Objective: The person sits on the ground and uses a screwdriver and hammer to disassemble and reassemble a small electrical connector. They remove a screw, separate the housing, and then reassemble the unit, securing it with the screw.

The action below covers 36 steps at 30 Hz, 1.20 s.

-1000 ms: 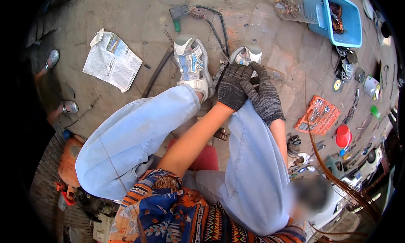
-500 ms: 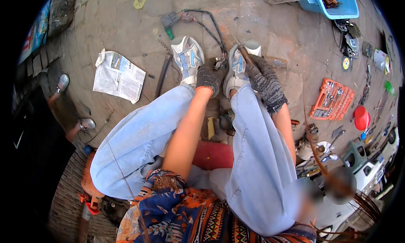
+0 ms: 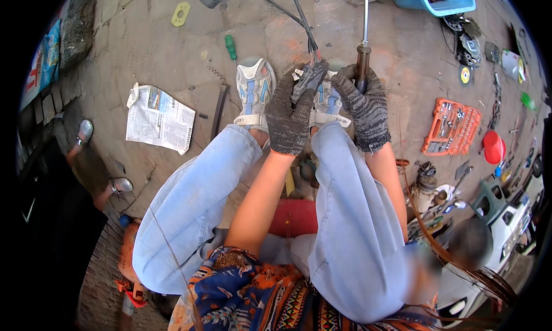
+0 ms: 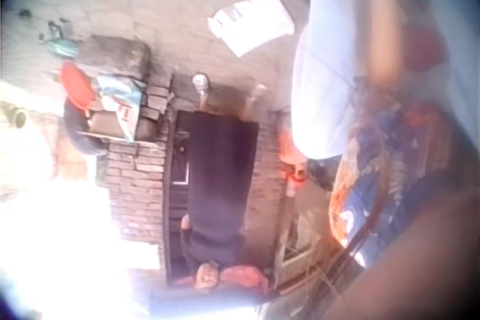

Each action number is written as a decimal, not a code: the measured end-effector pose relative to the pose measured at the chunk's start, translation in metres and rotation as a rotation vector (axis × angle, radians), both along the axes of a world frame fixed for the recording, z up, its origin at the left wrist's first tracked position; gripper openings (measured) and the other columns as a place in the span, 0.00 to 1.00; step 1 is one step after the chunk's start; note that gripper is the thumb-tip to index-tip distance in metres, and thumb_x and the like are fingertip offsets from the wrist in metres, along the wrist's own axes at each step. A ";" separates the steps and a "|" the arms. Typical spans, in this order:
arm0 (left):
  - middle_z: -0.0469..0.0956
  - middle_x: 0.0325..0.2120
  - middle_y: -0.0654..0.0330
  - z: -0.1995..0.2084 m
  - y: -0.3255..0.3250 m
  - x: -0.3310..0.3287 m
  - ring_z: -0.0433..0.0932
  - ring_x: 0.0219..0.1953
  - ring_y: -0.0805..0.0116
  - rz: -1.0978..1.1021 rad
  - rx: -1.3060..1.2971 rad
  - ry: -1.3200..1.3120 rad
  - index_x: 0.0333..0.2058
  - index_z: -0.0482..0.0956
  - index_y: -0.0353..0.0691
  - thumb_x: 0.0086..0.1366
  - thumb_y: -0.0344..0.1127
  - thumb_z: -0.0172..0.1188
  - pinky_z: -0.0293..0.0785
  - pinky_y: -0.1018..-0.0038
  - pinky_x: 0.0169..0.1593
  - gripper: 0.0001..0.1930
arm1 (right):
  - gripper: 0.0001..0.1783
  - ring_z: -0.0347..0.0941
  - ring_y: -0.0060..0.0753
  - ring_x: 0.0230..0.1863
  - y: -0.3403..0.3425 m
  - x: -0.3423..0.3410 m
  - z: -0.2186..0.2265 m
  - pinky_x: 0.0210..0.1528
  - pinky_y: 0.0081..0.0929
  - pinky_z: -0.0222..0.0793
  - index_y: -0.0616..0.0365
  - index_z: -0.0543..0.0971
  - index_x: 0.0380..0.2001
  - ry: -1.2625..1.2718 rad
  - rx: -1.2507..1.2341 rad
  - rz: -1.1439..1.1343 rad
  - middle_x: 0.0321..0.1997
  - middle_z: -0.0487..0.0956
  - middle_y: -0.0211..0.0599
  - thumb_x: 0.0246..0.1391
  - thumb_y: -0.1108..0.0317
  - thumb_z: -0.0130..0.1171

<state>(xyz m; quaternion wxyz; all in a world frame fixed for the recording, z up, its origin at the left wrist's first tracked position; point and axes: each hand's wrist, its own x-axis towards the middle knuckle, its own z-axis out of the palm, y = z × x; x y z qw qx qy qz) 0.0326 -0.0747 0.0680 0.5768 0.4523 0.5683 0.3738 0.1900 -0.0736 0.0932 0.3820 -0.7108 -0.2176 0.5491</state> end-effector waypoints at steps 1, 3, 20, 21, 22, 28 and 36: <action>0.76 0.45 0.52 0.010 0.003 0.005 0.76 0.46 0.66 -0.026 0.043 0.069 0.53 0.69 0.28 0.59 0.28 0.62 0.72 0.72 0.49 0.23 | 0.18 0.72 0.18 0.34 0.003 0.000 -0.001 0.39 0.19 0.70 0.60 0.77 0.42 0.002 0.071 -0.037 0.35 0.78 0.30 0.49 0.65 0.67; 0.77 0.43 0.51 0.025 0.001 0.016 0.76 0.44 0.65 -0.078 0.129 0.198 0.52 0.71 0.29 0.59 0.28 0.62 0.72 0.71 0.48 0.22 | 0.19 0.72 0.18 0.36 0.007 0.001 -0.003 0.40 0.19 0.70 0.61 0.77 0.44 -0.006 0.211 -0.109 0.37 0.79 0.32 0.50 0.64 0.67; 0.75 0.47 0.52 0.071 0.017 0.011 0.75 0.48 0.67 -0.369 -0.006 -0.200 0.54 0.70 0.33 0.56 0.30 0.64 0.72 0.72 0.50 0.26 | 0.19 0.73 0.20 0.25 0.018 0.010 0.059 0.29 0.21 0.69 0.66 0.80 0.34 -0.150 0.132 -0.192 0.23 0.78 0.34 0.51 0.58 0.64; 0.75 0.47 0.53 0.070 0.016 0.014 0.75 0.48 0.68 -0.360 0.008 -0.189 0.54 0.70 0.33 0.56 0.30 0.64 0.72 0.72 0.50 0.27 | 0.19 0.73 0.20 0.25 0.018 0.011 0.062 0.29 0.21 0.69 0.66 0.80 0.34 -0.144 0.136 -0.178 0.23 0.79 0.35 0.51 0.58 0.65; 0.75 0.47 0.53 0.072 0.018 0.013 0.75 0.48 0.68 -0.394 -0.103 -0.213 0.54 0.70 0.33 0.55 0.30 0.65 0.72 0.73 0.50 0.27 | 0.19 0.73 0.20 0.25 0.018 0.013 0.066 0.30 0.22 0.70 0.67 0.80 0.33 -0.138 0.139 -0.163 0.23 0.79 0.35 0.51 0.57 0.65; 0.77 0.45 0.54 0.081 0.025 0.008 0.75 0.46 0.69 -0.544 -0.259 -0.217 0.54 0.70 0.33 0.52 0.29 0.68 0.72 0.73 0.49 0.29 | 0.18 0.75 0.22 0.27 0.013 0.020 0.071 0.30 0.24 0.70 0.65 0.81 0.34 -0.163 0.127 -0.114 0.24 0.79 0.38 0.51 0.58 0.63; 0.77 0.48 0.52 0.073 0.023 0.009 0.77 0.49 0.64 -0.643 -0.061 -0.017 0.54 0.71 0.34 0.52 0.27 0.67 0.71 0.70 0.53 0.28 | 0.19 0.75 0.25 0.27 0.010 0.019 0.076 0.31 0.26 0.70 0.63 0.81 0.35 -0.217 0.117 -0.085 0.24 0.79 0.38 0.49 0.56 0.65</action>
